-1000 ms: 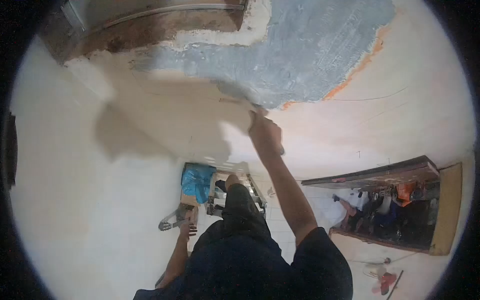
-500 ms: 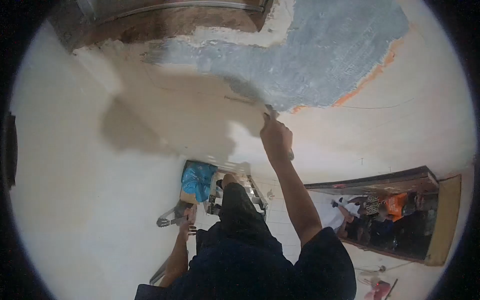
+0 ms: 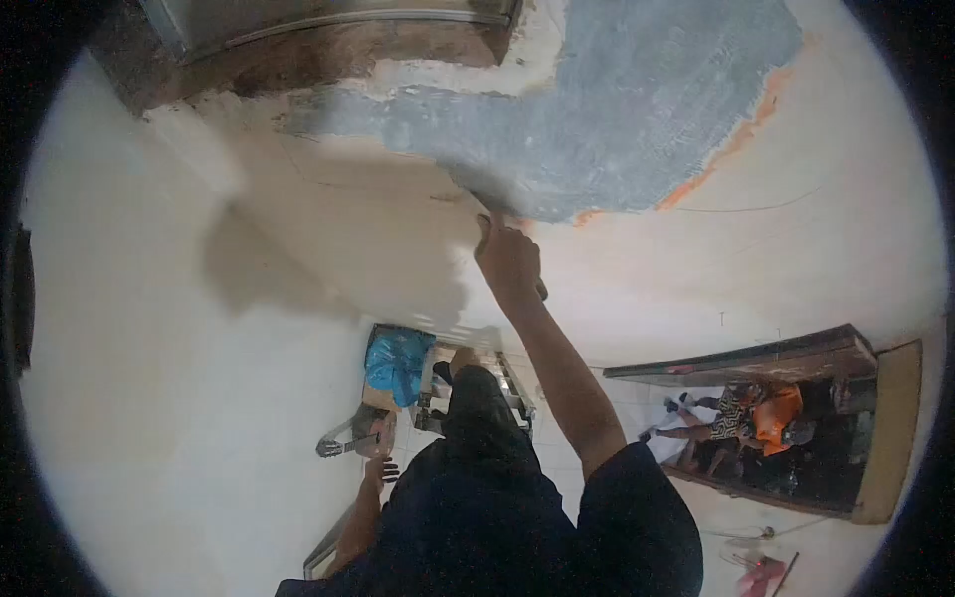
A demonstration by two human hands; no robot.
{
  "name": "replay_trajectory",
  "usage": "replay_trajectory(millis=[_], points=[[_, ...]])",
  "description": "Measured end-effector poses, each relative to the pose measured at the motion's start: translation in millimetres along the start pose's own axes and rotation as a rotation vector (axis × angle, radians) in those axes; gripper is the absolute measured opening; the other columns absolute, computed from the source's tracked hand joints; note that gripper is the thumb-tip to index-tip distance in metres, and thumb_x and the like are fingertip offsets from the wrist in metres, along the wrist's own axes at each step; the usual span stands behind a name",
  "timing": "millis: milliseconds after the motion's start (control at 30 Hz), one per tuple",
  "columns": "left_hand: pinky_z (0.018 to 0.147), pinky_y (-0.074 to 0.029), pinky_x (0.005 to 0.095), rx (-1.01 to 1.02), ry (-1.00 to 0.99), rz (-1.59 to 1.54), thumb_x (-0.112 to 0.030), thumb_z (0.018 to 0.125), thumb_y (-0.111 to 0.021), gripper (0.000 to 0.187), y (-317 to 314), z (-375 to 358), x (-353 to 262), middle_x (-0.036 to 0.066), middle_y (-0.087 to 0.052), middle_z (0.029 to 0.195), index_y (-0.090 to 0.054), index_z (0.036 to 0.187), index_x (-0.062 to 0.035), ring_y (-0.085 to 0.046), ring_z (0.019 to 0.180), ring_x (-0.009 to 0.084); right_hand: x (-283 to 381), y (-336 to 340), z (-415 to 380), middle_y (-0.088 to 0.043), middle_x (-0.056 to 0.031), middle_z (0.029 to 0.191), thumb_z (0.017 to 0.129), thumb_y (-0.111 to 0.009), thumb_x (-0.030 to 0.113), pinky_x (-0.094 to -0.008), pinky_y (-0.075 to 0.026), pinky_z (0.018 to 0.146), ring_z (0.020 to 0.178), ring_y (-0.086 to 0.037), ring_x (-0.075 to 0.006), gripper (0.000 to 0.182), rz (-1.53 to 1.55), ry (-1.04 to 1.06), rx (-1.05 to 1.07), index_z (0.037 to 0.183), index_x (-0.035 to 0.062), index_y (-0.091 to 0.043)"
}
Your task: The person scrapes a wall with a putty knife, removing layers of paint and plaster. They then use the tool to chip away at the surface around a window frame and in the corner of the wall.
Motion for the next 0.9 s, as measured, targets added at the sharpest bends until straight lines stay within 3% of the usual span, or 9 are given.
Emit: replay_trajectory(millis=[200, 400, 500, 567, 633, 700, 767, 833, 900], points=[[0.057, -0.046, 0.0377, 0.066, -0.052, 0.085, -0.036, 0.089, -0.047, 0.036, -7.7, 9.8, -29.1, 0.012, -0.063, 0.08, -0.055, 0.105, -0.0053, -0.058, 0.064, 0.0235, -51.4, 48.2, -15.6, -0.062, -0.0184, 0.063, 0.093, -0.042, 0.034, -0.0481, -0.051, 0.059, 0.061, -0.063, -0.0378, 0.031, -0.075, -0.085, 0.018, 0.103, 0.0086, -0.057], [0.061, -0.053, 0.037, 0.018, -0.119, 0.101, -0.036, 0.085, -0.052, 0.04, -2.5, 17.6, -65.8, 0.013, -0.064, 0.085, -0.056, 0.105, -0.0018, -0.063, 0.075, 0.0275, 5.8, 24.8, 6.0, -0.063, -0.0211, 0.067, 0.092, -0.045, 0.033, -0.0476, -0.052, 0.061, 0.065, -0.064, -0.0389, 0.03, -0.021, -0.009, 0.034, 0.092, 0.007, -0.06], [0.059, -0.053, 0.0376, 0.056, -0.278, 0.003, -0.033, 0.084, -0.055, 0.034, -4.2, 23.9, -69.2, 0.012, -0.063, 0.079, -0.058, 0.1, -0.003, -0.063, 0.067, 0.0255, -13.1, 45.3, -7.9, -0.062, -0.022, 0.067, 0.092, -0.047, 0.034, -0.0496, -0.051, 0.061, 0.064, -0.063, -0.0401, 0.029, 0.005, -0.069, 0.016, 0.096, 0.0085, -0.06], [0.051, -0.048, 0.0349, 0.011, -0.286, 0.152, -0.05, 0.087, -0.049, 0.045, -13.8, 11.6, -94.3, 0.009, -0.063, 0.073, -0.058, 0.099, -0.0066, -0.061, 0.058, 0.02, -41.3, 49.2, -13.3, -0.062, -0.0212, 0.066, 0.092, -0.048, 0.034, -0.0477, -0.051, 0.059, 0.064, -0.063, -0.0387, 0.028, -0.01, -0.118, 0.006, 0.1, 0.0097, -0.06], [0.048, -0.047, 0.0332, 0.05, -0.313, 0.127, -0.046, 0.089, -0.048, 0.041, -12.4, 24.4, -88.2, 0.007, -0.062, 0.069, -0.059, 0.096, -0.0064, -0.06, 0.055, 0.0183, -29.2, 47.6, -2.3, -0.063, -0.0205, 0.066, 0.091, -0.049, 0.033, -0.0473, -0.051, 0.058, 0.064, -0.063, -0.0378, 0.028, -0.12, -0.111, 0.088, 0.098, 0.0083, -0.06], [0.046, -0.046, 0.0324, 0.042, -0.363, 0.038, -0.041, 0.09, -0.049, 0.036, -11.4, 16.0, -93.9, 0.007, -0.061, 0.065, -0.058, 0.09, -0.0057, -0.059, 0.053, 0.0173, 10.4, 16.9, 10.2, -0.062, -0.0203, 0.065, 0.091, -0.048, 0.033, -0.0475, -0.052, 0.057, 0.061, -0.063, -0.0377, 0.029, -0.109, 0.082, 0.047, 0.097, 0.0064, -0.059], [0.044, -0.046, 0.0315, 0.005, -0.458, 0.068, -0.04, 0.09, -0.05, 0.036, -14.5, 1.3, -100.7, 0.008, -0.061, 0.066, -0.057, 0.087, -0.0058, -0.059, 0.053, 0.0173, 21.8, 16.3, 10.3, -0.062, -0.0206, 0.065, 0.092, -0.047, 0.035, -0.0478, -0.053, 0.059, 0.062, -0.063, -0.0386, 0.032, -0.005, 0.07, -0.008, 0.095, 0.0052, -0.059], [0.047, -0.048, 0.0308, -0.041, -0.362, 0.052, -0.03, 0.084, -0.057, 0.026, -17.7, -11.2, -102.2, 0.01, -0.06, 0.068, -0.059, 0.091, -0.0042, -0.058, 0.056, 0.0189, 6.7, 28.8, -1.1, -0.063, -0.0195, 0.066, 0.094, -0.041, 0.035, -0.0473, -0.052, 0.059, 0.064, -0.064, -0.0364, 0.036, -0.04, -0.023, 0.036, 0.092, 0.0059, -0.062], [0.046, -0.047, 0.0295, -0.028, -0.375, 0.072, -0.035, 0.085, -0.058, 0.032, -16.1, -1.7, -95.2, 0.009, -0.059, 0.067, -0.059, 0.091, -0.0039, -0.058, 0.054, 0.0186, -21.7, 41.8, -9.8, -0.062, -0.0196, 0.064, 0.094, -0.041, 0.038, -0.0468, -0.052, 0.058, 0.063, -0.064, -0.0366, 0.037, -0.006, -0.075, 0.025, 0.093, 0.0077, -0.062]])
Point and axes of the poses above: each hand's wrist, its own z-axis towards the middle knuckle, its own y-axis out of the back of the hand, x = y × z, the point moved 5 cm from there along z, towards the middle knuckle
